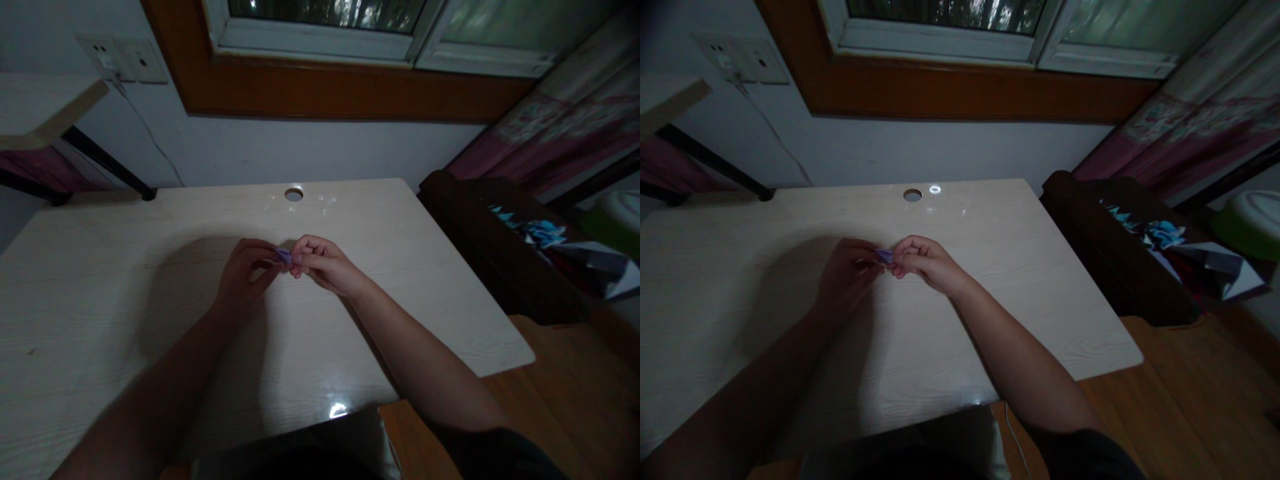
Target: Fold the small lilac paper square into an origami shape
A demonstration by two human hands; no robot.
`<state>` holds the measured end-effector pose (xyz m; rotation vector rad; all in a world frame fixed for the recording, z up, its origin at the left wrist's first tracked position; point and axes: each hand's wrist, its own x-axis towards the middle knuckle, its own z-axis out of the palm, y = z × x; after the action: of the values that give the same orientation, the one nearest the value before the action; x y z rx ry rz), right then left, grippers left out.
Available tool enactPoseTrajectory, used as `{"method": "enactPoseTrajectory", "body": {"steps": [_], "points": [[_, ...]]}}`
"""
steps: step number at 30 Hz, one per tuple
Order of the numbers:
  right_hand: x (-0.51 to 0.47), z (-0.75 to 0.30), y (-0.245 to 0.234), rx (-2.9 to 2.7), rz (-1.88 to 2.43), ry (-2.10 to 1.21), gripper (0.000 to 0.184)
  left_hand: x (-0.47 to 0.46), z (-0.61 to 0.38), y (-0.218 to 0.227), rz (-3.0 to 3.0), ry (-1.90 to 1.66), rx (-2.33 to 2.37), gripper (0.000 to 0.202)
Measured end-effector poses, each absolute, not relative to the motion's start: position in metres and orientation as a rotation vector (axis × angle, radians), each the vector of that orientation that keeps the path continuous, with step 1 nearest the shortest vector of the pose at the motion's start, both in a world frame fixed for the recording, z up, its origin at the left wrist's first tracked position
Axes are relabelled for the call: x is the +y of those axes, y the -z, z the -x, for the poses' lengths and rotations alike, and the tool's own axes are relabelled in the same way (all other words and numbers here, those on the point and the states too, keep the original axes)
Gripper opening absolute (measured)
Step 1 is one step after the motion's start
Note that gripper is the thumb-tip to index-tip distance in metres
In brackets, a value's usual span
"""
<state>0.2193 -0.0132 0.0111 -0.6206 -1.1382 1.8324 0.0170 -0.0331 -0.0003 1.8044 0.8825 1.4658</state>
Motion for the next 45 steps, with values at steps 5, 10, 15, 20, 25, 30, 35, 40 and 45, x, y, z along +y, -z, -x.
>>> {"method": "enactPoseTrajectory", "body": {"steps": [5,10,15,20,25,30,35,40,45], "points": [[-0.012,-0.220,-0.011,-1.106,0.621,-1.901,0.019,-0.032,-0.019,0.002,-1.680,-1.462,0.911,0.029],[-0.012,-0.222,-0.010,-1.109,0.618,-1.974,0.017,-0.032,-0.019,0.004,-1.627,-1.433,0.916,0.039],[-0.012,-0.223,-0.011,-1.106,0.599,-2.021,0.017,-0.033,-0.016,0.002,-1.753,-1.326,1.000,0.017],[-0.012,-0.223,-0.012,-1.113,0.622,-2.001,0.018,-0.034,-0.015,-0.001,-1.754,-1.321,1.009,0.016],[-0.014,-0.219,-0.012,-1.189,0.653,-1.854,0.023,-0.033,-0.015,-0.006,-1.882,-1.378,0.983,0.008],[-0.016,-0.216,-0.015,-1.346,0.788,-1.483,0.022,-0.033,-0.016,-0.002,-1.714,-1.428,0.973,0.010],[-0.018,-0.218,-0.022,-1.580,0.847,-1.074,0.013,-0.034,-0.018,0.001,-1.572,-1.431,0.939,0.014],[-0.020,-0.219,-0.027,-1.673,0.800,-0.866,0.008,-0.036,-0.019,-0.001,-1.518,-1.420,0.899,0.014],[-0.020,-0.218,-0.027,-1.725,0.753,-0.796,0.005,-0.035,-0.019,-0.002,-1.524,-1.422,0.867,0.013]]}}
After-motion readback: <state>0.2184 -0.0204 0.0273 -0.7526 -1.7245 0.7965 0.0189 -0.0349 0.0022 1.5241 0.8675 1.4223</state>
